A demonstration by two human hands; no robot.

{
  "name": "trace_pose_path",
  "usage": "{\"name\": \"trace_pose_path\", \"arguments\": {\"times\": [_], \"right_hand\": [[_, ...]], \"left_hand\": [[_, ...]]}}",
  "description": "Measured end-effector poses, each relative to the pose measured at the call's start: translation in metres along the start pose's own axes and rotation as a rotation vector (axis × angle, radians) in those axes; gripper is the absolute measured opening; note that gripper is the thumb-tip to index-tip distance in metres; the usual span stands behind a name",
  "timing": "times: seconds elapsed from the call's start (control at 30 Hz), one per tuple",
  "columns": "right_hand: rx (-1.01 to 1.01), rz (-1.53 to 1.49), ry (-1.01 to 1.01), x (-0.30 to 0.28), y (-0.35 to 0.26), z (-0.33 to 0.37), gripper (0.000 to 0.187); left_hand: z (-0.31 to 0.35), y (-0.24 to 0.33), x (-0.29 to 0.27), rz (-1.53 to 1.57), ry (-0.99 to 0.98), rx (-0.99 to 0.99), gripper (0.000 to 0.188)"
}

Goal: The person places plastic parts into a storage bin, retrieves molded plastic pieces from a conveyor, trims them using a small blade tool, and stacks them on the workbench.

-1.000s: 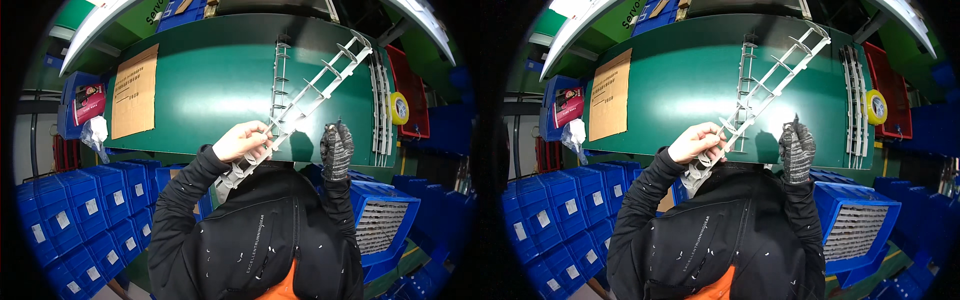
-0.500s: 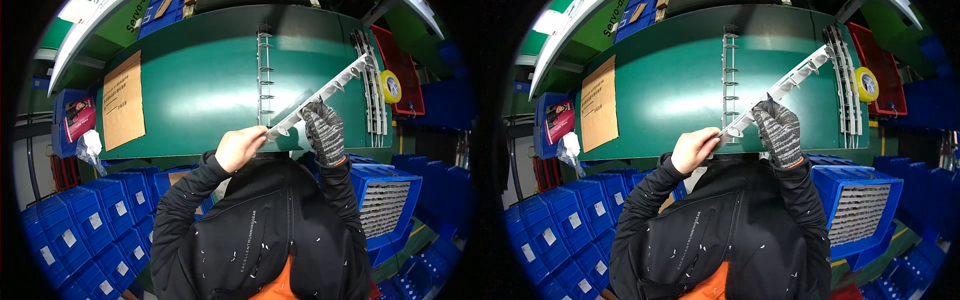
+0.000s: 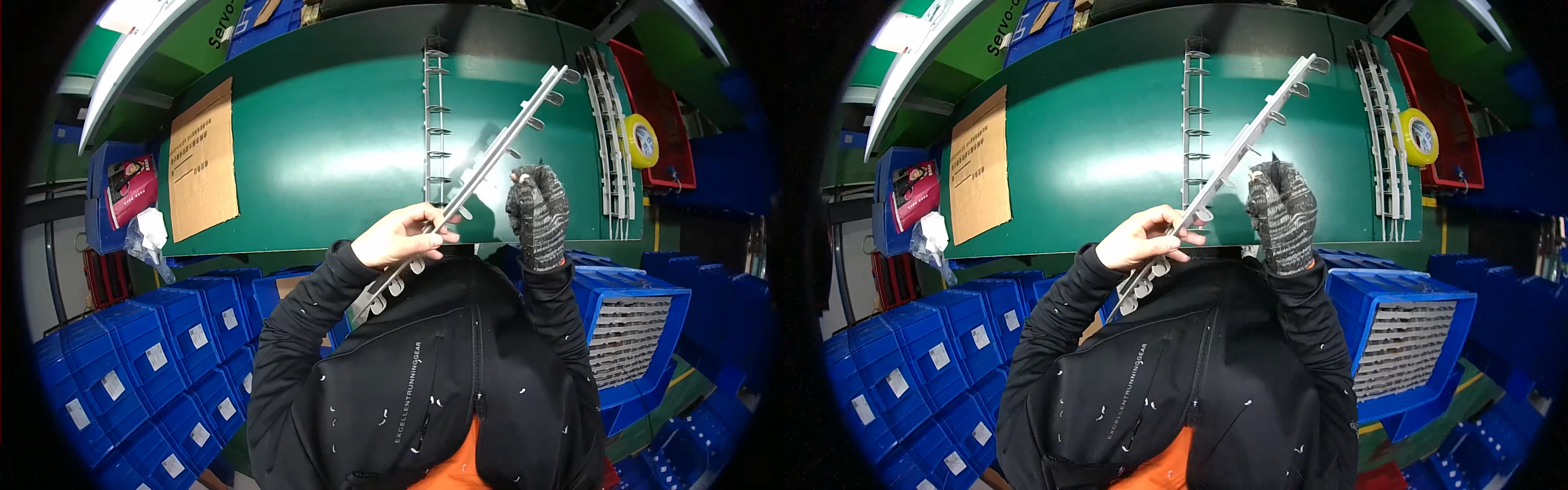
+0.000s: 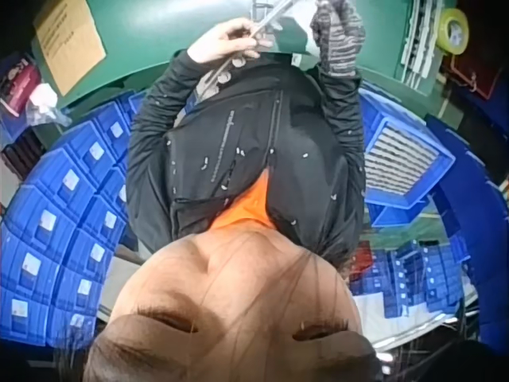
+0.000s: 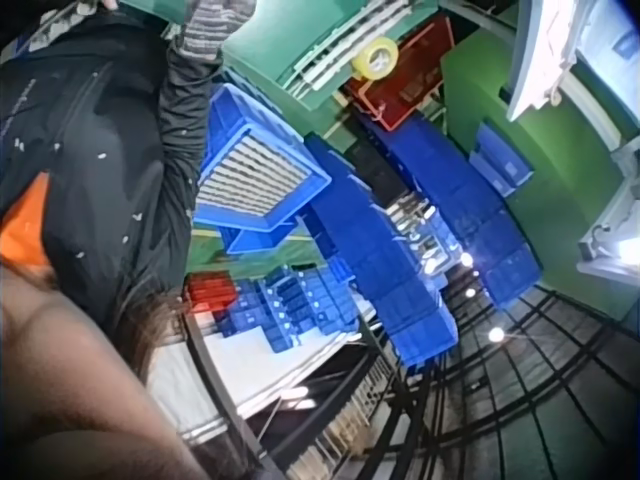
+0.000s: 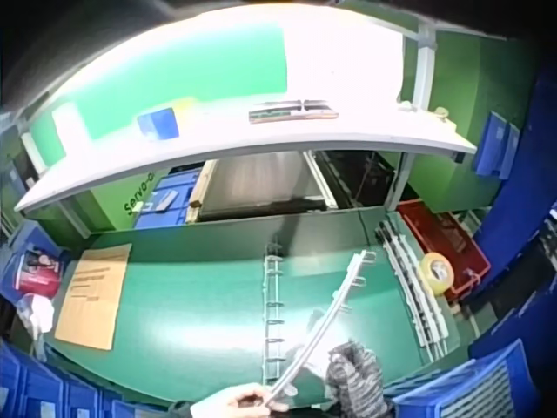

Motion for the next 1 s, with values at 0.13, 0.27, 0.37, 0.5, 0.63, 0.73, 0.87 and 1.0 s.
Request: {"name": "trace_pose_path", "arguments": {"times": [0.13, 0.27, 0.37, 0.5, 0.63, 0.73, 0.87, 1.0], "right_hand": [[-0.31, 0.583, -0.192, -0.002, 0.018, 0.007, 0.02], [-0.256, 0.875, -0.154, 0.001, 0.016, 0.004, 0.013], [-0.471, 1.055, -0.04, 0.005, 0.018, 0.0, 0.014], [-0.463, 0.964, -0.16, 0.007, 0.023, -0.004, 0.014], [-0.273, 0.832, -0.302, 0.007, 0.017, -0.005, 0.013], [-0.162, 0.563, -0.003, 0.01, 0.01, -0.005, 0.014], [-0.083, 0.382, -0.038, 0.014, 0.027, -0.014, 0.01], [0.081, -0.035, 0.044, 0.015, 0.007, -0.016, 0.013]], "left_hand": [[-0.003, 0.003, -0.001, -0.169, 0.096, -0.071, 0.018], [-0.01, -0.008, -0.002, -0.389, 0.14, 0.119, 0.017], [-0.01, -0.001, 0.002, -0.67, 0.164, 0.285, 0.017], [-0.018, 0.004, -0.004, -0.883, 0.27, 0.293, 0.016], [-0.024, 0.006, -0.005, -0.976, 0.338, 0.324, 0.016], [-0.025, 0.007, 0.004, -1.071, 0.386, 0.288, 0.017], [-0.026, 0.005, 0.017, -1.295, 0.435, 0.252, 0.025], [-0.015, 0.019, 0.015, -1.136, 0.419, 0.397, 0.047]]}}
Point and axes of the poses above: each hand's wrist, its own z-axis away from the middle knuckle, its own x-axis out of the palm, y = z × x, the point moved 1 cm from there along -z, towards the middle knuckle, and after that the axes turned 8 degrees about -y, right-handed, at the moved point
